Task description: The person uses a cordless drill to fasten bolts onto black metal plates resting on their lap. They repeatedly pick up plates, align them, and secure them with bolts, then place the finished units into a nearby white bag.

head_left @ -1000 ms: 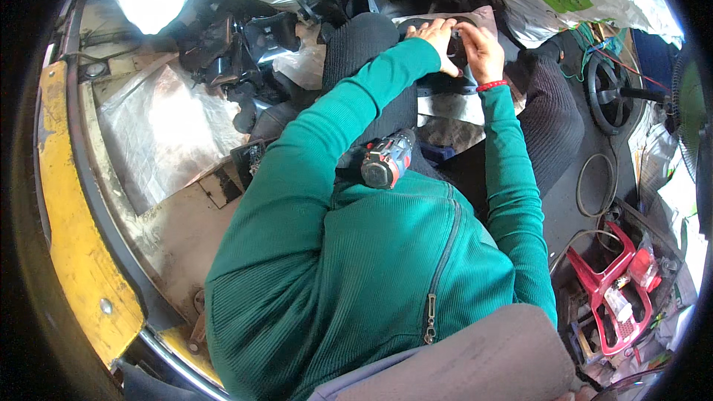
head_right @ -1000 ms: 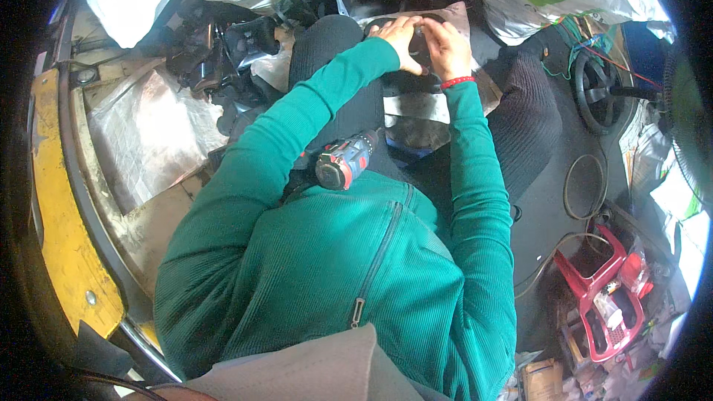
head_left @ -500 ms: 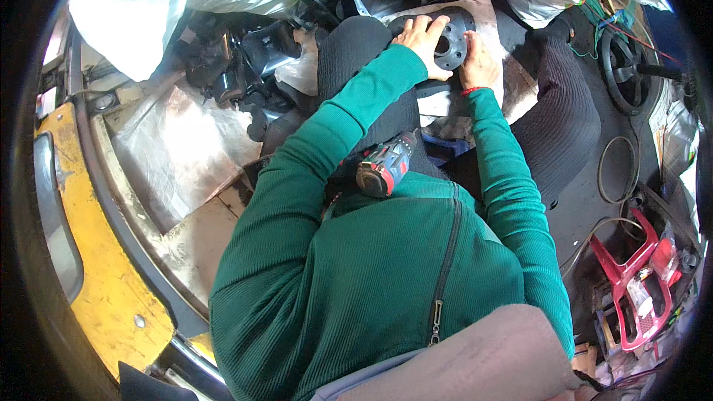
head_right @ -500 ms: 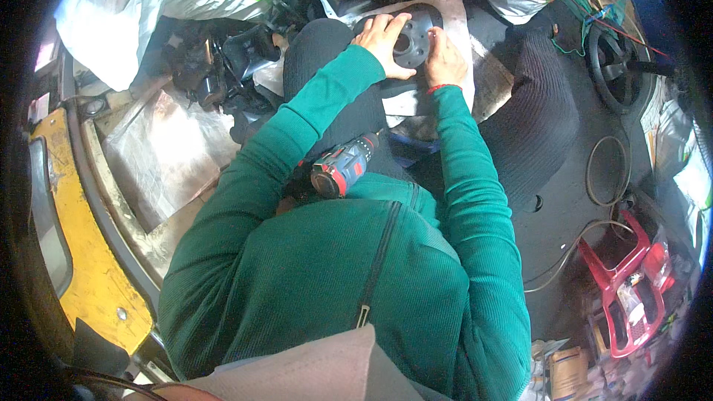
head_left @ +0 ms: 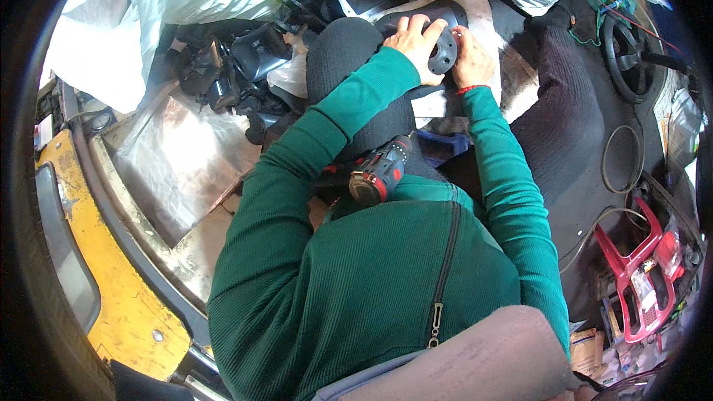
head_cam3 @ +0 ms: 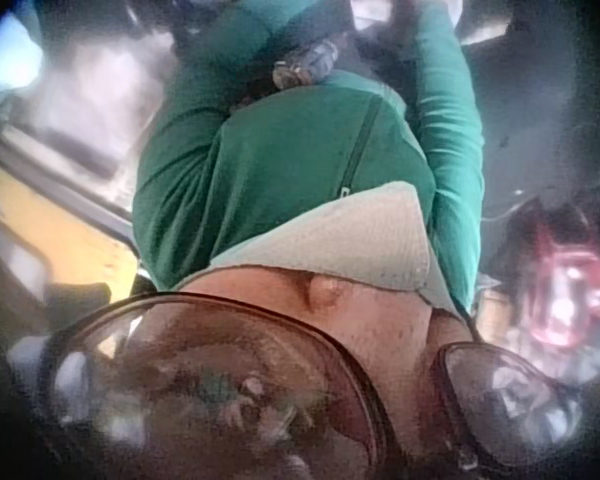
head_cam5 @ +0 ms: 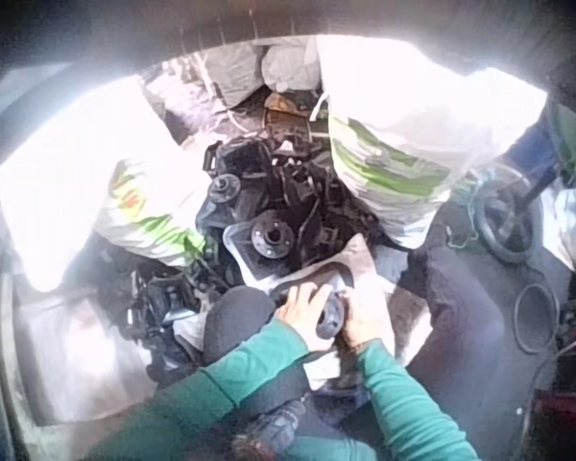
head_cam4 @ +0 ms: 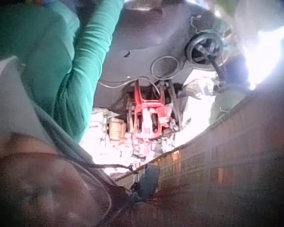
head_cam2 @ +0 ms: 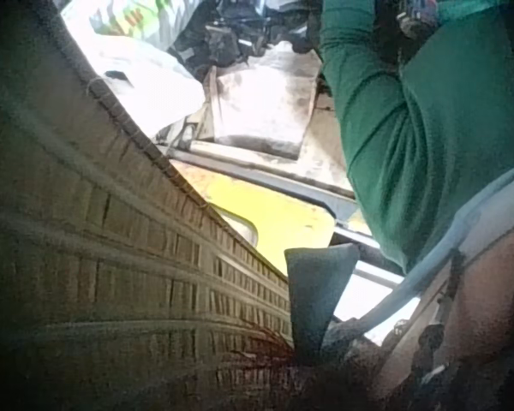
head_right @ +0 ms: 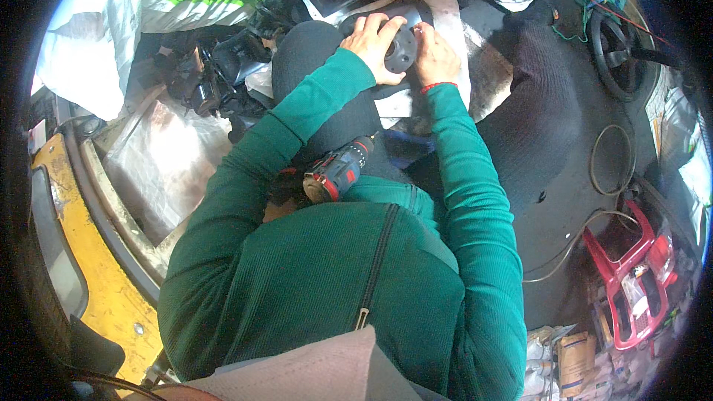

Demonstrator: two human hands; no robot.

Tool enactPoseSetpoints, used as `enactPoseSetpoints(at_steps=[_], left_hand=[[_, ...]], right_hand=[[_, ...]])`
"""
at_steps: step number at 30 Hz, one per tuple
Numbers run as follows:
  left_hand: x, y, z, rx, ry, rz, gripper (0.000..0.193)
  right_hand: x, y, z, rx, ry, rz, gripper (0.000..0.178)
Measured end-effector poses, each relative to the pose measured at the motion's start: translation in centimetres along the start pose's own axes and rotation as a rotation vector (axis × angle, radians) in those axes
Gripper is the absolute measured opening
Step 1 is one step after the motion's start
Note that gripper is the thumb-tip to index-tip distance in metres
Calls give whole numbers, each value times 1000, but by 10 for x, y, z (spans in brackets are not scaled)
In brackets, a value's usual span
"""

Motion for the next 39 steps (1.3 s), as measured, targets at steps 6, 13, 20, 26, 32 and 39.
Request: enactPoseSetpoints(at_steps=[6,13,20,26,32,39], left_hand=[[0,-1,-1,17,-30,-9,91],[-6,-1,-2,45,-23,-97,110],[-3,11,-4,-74,-25,-137,112],[-1,11,-3,-66,-10,-141,104],[0,10,-5,-36,13,-123,109],[-72,9,-50,89,-183,-77,104]], right_hand=[[-1,0,2,-26,-20,8,11],[-3,1,2,-17,-20,32,13],[-9,5,4,-15,-69,6,10],[-9,5,2,-21,-63,10,9],[-12,0,-4,56,-86,-27,12],[-14,-62,-25,922,-86,1034,22]])
Point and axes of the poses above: each hand's wrist, its own z-axis towards the middle knuckle, its own x-axis out of the palm, y = z × x, the point moved 8 cm from there along z, towards the middle knuckle, and after that the axes turned 7 degrees about -z, right-handed, at the moved point
